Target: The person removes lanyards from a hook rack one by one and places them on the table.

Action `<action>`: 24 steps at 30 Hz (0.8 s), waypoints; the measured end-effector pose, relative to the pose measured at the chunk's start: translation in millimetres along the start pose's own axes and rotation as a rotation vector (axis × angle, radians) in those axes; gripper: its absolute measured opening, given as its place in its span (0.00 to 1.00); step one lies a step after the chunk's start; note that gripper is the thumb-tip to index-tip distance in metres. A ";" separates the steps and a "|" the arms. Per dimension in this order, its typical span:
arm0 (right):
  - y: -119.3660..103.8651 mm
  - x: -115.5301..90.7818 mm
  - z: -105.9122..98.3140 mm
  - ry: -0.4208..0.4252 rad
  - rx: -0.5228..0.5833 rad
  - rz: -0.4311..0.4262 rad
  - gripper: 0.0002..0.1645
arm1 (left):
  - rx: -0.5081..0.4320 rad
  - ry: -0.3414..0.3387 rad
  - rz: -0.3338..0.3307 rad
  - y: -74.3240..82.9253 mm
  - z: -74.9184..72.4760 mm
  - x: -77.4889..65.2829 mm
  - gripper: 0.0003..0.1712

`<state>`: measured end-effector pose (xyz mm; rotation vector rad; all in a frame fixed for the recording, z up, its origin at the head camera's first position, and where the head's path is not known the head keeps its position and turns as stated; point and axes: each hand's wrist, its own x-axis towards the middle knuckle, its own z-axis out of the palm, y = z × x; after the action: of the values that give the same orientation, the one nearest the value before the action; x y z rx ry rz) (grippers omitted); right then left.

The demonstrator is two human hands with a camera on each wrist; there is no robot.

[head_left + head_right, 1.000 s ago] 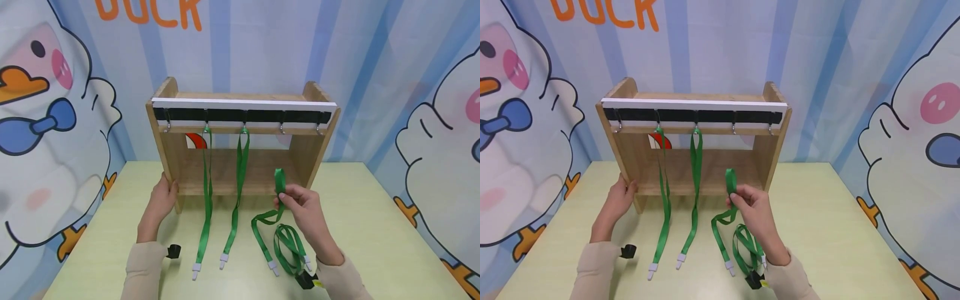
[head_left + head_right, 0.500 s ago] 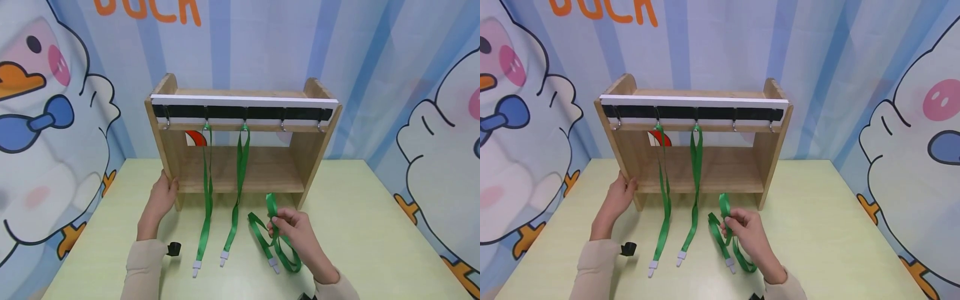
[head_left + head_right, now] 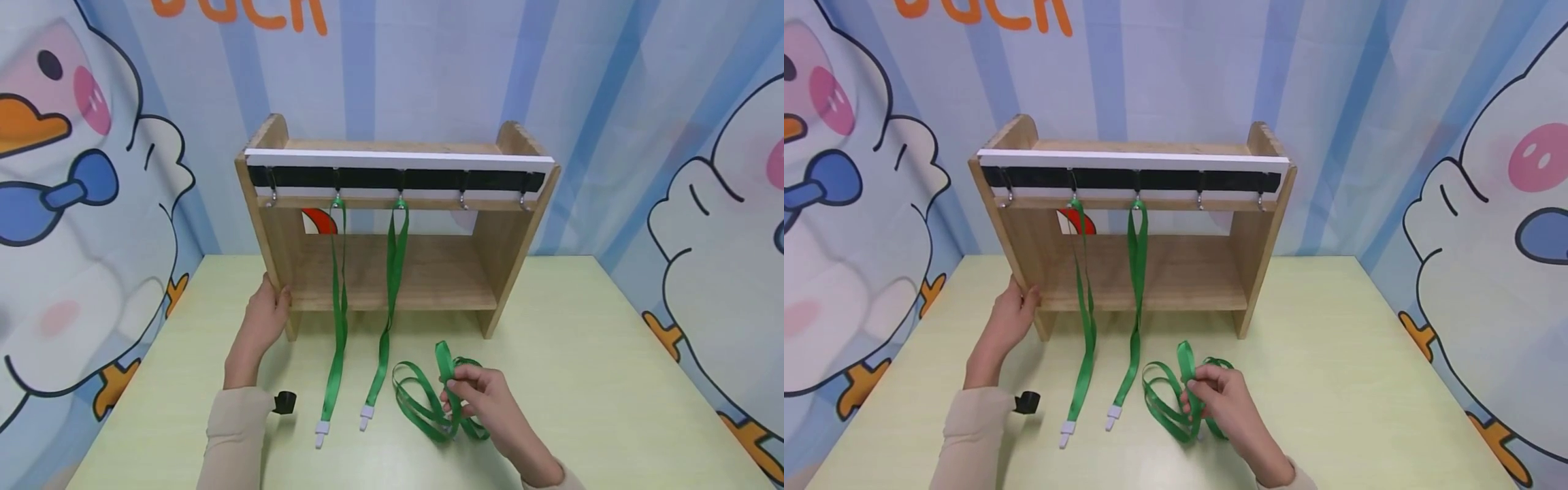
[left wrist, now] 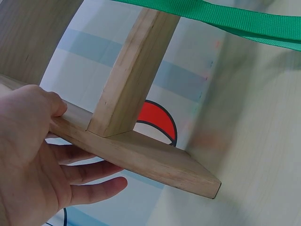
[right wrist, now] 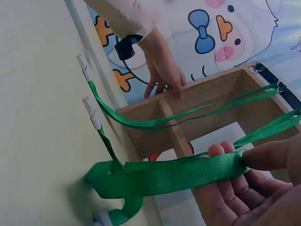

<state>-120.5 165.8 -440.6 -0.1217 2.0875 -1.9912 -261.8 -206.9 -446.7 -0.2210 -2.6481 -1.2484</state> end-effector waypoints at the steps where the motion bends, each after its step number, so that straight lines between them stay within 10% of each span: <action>1: 1.6 -0.1 0.2 -0.014 0.006 0.015 0.10 | -0.002 -0.002 -0.002 -0.2 -0.4 0.3 0.31; 24: 37.9 44.5 35.5 0.043 0.218 0.217 0.18 | -0.028 -0.009 -0.008 -1.5 0.9 -0.2 0.31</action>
<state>-150.7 123.2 -484.8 0.1818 1.8044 -2.0849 -262.1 -207.1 -448.4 -0.2211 -2.6426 -1.2904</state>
